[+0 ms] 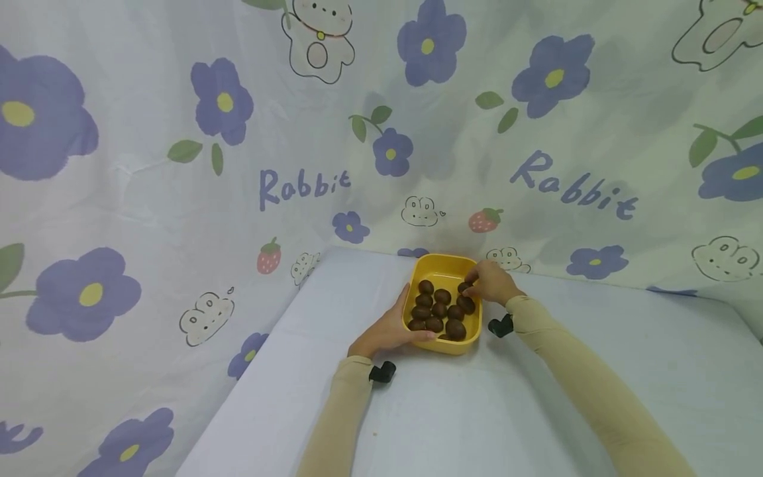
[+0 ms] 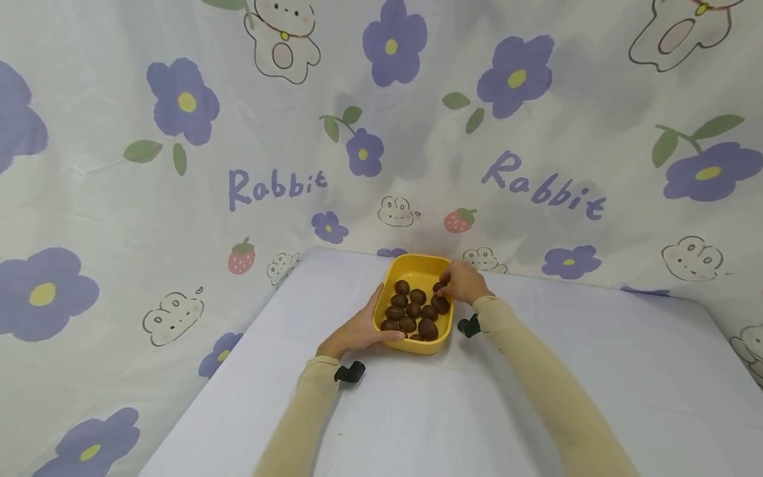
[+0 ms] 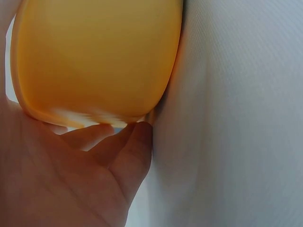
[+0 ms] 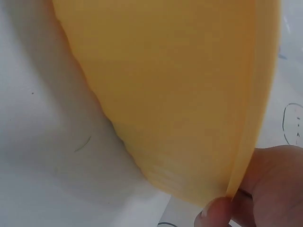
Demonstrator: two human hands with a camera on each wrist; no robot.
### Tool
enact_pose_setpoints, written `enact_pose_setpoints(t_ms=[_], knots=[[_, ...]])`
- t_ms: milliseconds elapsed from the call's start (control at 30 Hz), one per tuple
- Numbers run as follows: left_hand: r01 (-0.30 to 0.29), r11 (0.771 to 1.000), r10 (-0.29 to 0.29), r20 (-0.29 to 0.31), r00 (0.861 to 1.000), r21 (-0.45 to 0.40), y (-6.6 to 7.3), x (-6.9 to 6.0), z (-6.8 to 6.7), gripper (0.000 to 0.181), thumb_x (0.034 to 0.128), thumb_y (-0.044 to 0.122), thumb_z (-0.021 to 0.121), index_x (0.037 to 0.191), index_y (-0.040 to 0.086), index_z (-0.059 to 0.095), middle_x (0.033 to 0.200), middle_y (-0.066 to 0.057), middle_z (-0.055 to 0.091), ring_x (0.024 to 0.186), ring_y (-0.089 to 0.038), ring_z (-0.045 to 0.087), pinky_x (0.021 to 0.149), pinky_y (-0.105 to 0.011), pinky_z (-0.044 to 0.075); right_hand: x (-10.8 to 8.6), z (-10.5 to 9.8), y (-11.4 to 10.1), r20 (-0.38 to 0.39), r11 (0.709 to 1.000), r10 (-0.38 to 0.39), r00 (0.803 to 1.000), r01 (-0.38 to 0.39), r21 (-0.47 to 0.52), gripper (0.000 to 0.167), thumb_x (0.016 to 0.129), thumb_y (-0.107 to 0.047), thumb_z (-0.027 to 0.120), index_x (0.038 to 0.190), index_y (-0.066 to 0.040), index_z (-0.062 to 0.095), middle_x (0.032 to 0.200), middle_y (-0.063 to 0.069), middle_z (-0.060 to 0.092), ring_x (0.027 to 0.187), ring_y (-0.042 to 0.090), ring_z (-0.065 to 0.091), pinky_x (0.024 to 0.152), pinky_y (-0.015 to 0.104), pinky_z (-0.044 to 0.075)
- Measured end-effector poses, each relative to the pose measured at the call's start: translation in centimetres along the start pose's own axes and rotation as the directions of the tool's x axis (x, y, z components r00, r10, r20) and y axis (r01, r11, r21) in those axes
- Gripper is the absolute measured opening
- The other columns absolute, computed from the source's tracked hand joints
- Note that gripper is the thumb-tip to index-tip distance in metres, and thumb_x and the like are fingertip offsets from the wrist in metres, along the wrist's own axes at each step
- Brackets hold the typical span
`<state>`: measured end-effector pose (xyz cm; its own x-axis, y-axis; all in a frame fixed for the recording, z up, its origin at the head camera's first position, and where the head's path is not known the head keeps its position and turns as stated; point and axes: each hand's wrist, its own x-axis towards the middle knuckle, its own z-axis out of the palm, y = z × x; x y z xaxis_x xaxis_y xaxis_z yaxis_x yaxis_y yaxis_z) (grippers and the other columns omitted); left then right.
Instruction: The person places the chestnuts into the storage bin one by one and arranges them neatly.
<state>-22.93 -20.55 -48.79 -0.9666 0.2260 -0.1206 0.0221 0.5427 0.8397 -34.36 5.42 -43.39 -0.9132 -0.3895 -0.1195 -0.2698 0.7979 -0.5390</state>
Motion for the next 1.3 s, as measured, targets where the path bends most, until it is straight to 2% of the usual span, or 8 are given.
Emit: enact_pose_setpoints(t_ms=[133,367,633,900,1133,1233,1300], knots=[[-0.015,1.0,0.015,0.002,1.0,-0.013,0.0,0.1,0.0,0.134,0.0746,0.055,0.088,0.167,0.032,-0.007,0.176,-0.003,0.016,0.159,-0.029,0.025,0.129,-0.059,0.023,0.1,0.1,-0.1,0.001,0.999,-0.031,1.0,0.031,-0.019,0.033,0.089,-0.017,0.082,0.117,0.001,0.076,0.116,0.018,0.076,0.102,0.027,0.068,0.092,0.044,0.062],[0.02,1.0,-0.02,-0.005,1.0,0.001,-0.2,0.1,0.1,0.139,0.0711,0.061,0.088,0.167,0.031,-0.007,0.176,-0.004,0.014,0.16,-0.03,0.023,0.129,-0.059,0.023,0.1,0.4,0.0,-0.011,0.994,-0.101,0.995,0.1,-0.041,0.025,0.09,-0.012,0.079,0.112,0.001,0.078,0.113,0.018,0.078,0.106,0.03,0.069,0.094,0.046,0.061],[0.022,1.0,-0.022,-0.005,1.0,0.0,-0.1,0.0,0.1,0.135,0.0737,0.056,0.088,0.165,0.04,-0.009,0.176,-0.003,0.013,0.16,-0.029,0.023,0.129,-0.059,0.022,0.3,0.8,0.2,-0.025,0.994,-0.103,0.994,0.102,-0.049,0.022,0.09,-0.011,0.078,0.11,-0.001,0.079,0.114,0.017,0.078,0.111,0.032,0.068,0.098,0.048,0.059],[0.009,1.0,-0.009,0.005,1.0,-0.005,-0.1,0.3,0.3,0.134,0.0746,0.055,0.088,0.167,0.034,-0.007,0.175,-0.003,0.016,0.159,-0.029,0.027,0.128,-0.06,0.025,-0.1,0.6,0.4,-0.024,0.994,-0.099,0.995,0.098,-0.042,0.025,0.093,-0.014,0.076,0.114,-0.001,0.078,0.117,0.018,0.077,0.113,0.033,0.069,0.1,0.047,0.059],[-0.004,1.0,0.004,0.005,1.0,0.008,0.0,0.5,0.3,0.137,0.073,0.058,0.088,0.167,0.031,-0.007,0.176,-0.005,0.015,0.159,-0.03,0.026,0.128,-0.06,0.025,-1.3,-0.9,0.5,-0.098,0.997,-0.082,0.992,0.081,-0.015,0.03,0.099,-0.019,0.069,0.121,0.002,0.074,0.125,0.021,0.073,0.12,0.038,0.065,0.098,0.05,0.059],[-0.041,0.999,0.041,0.004,0.999,0.014,0.0,0.5,0.2,0.138,0.071,0.061,0.088,0.167,0.032,-0.006,0.175,-0.003,0.017,0.159,-0.028,0.027,0.128,-0.058,0.026,-1.9,-1.5,0.6,-0.146,0.997,-0.082,0.986,0.082,-0.004,0.031,0.102,-0.02,0.066,0.123,0.001,0.074,0.127,0.021,0.072,0.117,0.038,0.066,0.093,0.049,0.061],[-0.064,0.998,0.064,0.001,0.998,0.013,-0.1,0.5,0.0,0.137,0.0713,0.059,0.089,0.167,0.034,-0.005,0.175,-0.002,0.017,0.159,-0.026,0.027,0.129,-0.057,0.025,-2.3,-2.0,0.5,-0.189,0.994,-0.105,0.976,0.105,-0.006,0.03,0.102,-0.02,0.067,0.123,0.0,0.074,0.125,0.021,0.073,0.109,0.036,0.067,0.089,0.047,0.062]])
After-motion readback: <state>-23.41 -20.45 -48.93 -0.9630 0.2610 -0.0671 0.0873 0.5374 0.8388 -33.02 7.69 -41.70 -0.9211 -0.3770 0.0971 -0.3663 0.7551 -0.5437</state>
